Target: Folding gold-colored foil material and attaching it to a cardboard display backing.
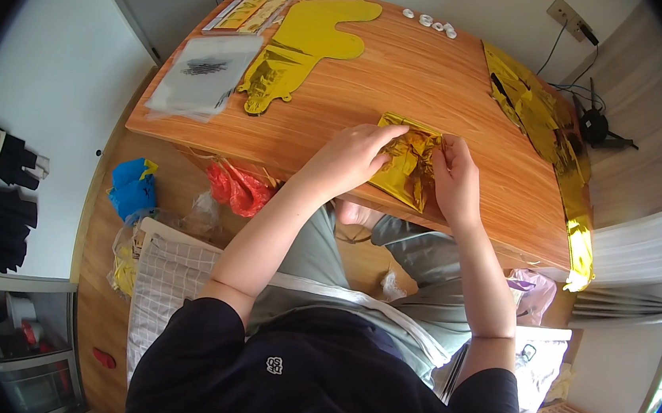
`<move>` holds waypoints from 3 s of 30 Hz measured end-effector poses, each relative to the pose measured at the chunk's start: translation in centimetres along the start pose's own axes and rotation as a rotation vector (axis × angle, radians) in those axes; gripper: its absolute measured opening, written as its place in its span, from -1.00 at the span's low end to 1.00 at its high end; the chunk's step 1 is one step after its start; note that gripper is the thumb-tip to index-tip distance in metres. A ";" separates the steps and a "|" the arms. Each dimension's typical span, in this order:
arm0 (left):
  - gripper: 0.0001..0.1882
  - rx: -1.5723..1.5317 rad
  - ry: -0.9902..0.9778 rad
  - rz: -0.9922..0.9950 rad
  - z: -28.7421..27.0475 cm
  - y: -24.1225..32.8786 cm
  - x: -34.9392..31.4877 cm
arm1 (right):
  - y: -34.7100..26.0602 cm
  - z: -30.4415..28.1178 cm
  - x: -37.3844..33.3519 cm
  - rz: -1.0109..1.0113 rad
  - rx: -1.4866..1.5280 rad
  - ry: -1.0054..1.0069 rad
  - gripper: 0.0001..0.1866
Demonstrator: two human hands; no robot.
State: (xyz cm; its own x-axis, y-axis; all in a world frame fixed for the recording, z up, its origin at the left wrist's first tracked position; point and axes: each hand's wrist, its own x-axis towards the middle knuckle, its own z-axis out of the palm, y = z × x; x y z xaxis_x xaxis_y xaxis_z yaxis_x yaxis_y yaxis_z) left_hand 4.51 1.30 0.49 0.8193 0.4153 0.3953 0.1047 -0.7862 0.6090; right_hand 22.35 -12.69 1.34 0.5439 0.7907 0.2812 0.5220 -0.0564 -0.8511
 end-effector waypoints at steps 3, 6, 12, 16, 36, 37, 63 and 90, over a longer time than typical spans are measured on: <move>-0.43 -0.015 -0.023 0.019 0.0 0.0 0.3 | 1.2 -0.1 0.8 0.029 0.054 -0.028 -0.82; -0.44 -0.016 -0.088 -0.017 -0.6 0.8 0.6 | 2.0 -0.6 1.7 0.129 0.128 -0.036 -0.82; -0.49 0.098 -0.190 0.033 -0.7 -0.4 1.3 | 2.4 -0.5 2.0 0.156 0.292 -0.050 -0.82; -0.62 0.175 -0.184 0.112 -0.7 -0.4 1.3 | 0.9 0.0 0.0 -0.088 -0.081 0.003 -0.82; -0.77 0.018 0.024 -0.343 -3.8 1.3 -2.4 | -0.3 0.9 -2.6 -0.453 -0.477 -0.051 -0.75; -0.76 -0.067 -0.043 -0.409 -3.9 1.6 -2.6 | -0.3 0.9 -2.6 -0.454 -0.473 -0.046 -0.75; -0.75 -0.118 0.051 -0.457 -2.9 1.7 -3.9 | -0.8 0.8 -2.8 -0.382 -0.481 -0.072 -0.76; -0.58 0.176 -0.154 -0.005 -3.4 0.5 -1.7 | -1.2 0.7 -2.3 -0.273 -0.389 -0.075 -0.71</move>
State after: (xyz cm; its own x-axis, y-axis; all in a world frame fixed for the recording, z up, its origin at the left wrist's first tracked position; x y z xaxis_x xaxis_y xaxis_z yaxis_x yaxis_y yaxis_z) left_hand 1.28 1.78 2.45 0.8936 0.3554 0.2743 0.1948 -0.8575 0.4762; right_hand 19.99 -13.95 1.43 0.3114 0.8492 0.4265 0.8539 -0.0531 -0.5178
